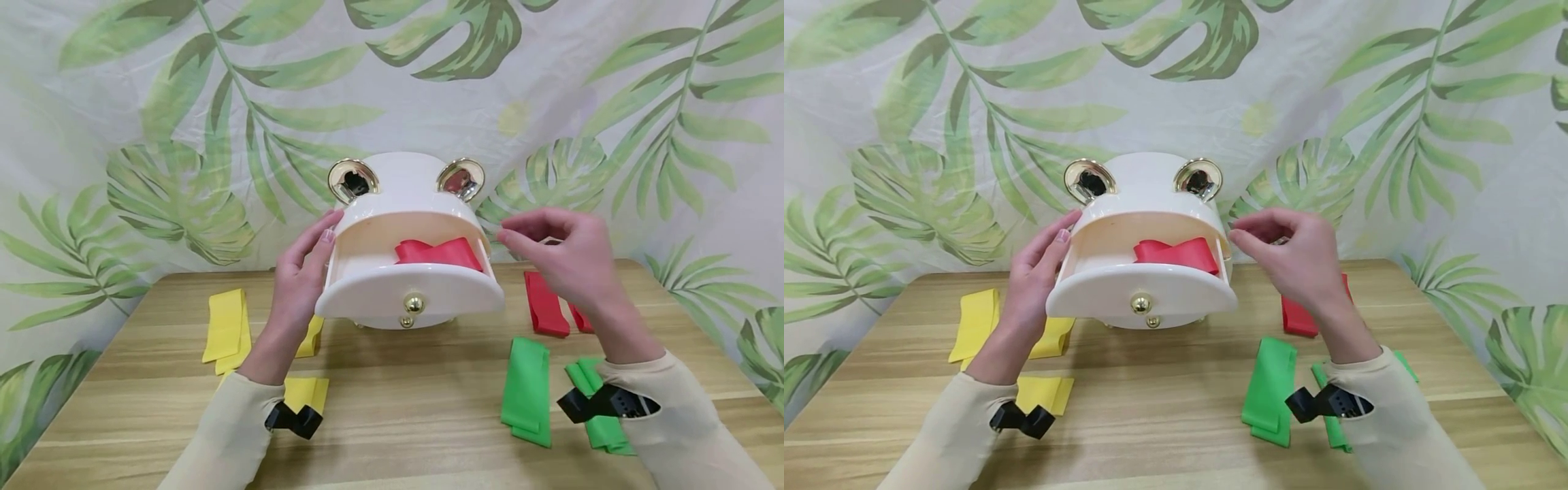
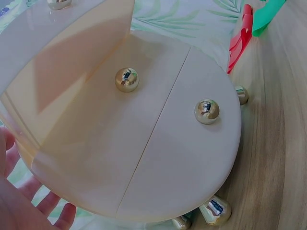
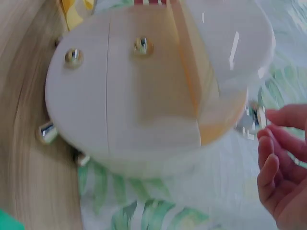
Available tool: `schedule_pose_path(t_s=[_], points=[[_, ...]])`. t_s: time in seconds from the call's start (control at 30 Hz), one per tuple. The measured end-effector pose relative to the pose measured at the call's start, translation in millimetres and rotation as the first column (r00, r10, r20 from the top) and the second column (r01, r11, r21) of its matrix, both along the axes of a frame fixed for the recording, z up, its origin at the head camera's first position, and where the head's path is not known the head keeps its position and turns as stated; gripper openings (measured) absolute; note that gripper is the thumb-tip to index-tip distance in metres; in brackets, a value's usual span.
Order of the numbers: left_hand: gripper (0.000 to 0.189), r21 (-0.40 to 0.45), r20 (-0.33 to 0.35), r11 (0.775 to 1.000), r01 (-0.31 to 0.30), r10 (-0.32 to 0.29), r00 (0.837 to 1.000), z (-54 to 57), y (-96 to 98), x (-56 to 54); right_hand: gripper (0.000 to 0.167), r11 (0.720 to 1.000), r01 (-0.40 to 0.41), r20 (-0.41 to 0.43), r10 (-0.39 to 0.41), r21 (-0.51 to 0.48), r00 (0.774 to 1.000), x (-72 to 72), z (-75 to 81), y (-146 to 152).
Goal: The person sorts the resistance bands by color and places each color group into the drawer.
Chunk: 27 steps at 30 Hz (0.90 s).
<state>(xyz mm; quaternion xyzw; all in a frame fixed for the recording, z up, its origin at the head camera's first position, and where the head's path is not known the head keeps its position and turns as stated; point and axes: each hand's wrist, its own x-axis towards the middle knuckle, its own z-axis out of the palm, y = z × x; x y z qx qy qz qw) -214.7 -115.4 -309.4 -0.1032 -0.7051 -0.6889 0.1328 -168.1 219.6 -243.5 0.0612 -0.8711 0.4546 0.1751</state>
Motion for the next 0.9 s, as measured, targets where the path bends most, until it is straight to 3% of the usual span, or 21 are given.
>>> schedule_pose_path(t_s=[0.27,0.47,0.7,0.9], points=[[0.038,0.009,-0.001,1.0,0.001,-0.001,1.0,-0.9,-1.8,-0.7,0.022,1.0,-0.012,-0.049,0.011,-0.014,0.999,-2.4,-19.1,33.5],[0.038,0.01,-0.001,1.0,0.005,-0.005,1.0,-0.8,-1.2,-1.1,0.027,0.999,0.049,0.002,-0.049,-0.002,0.999,0.6,-37.1,56.6],[0.037,0.011,-0.004,1.0,-0.005,0.005,1.0,-1.1,-1.0,-0.7,0.024,0.999,0.032,0.005,-0.032,0.012,0.999,-3.1,-63.8,81.8],[0.037,0.005,-0.013,1.0,-0.005,0.005,1.0,-1.5,-0.4,-0.7,0.031,0.996,0.061,0.108,-0.067,0.064,0.992,-5.5,-84.3,99.4]])
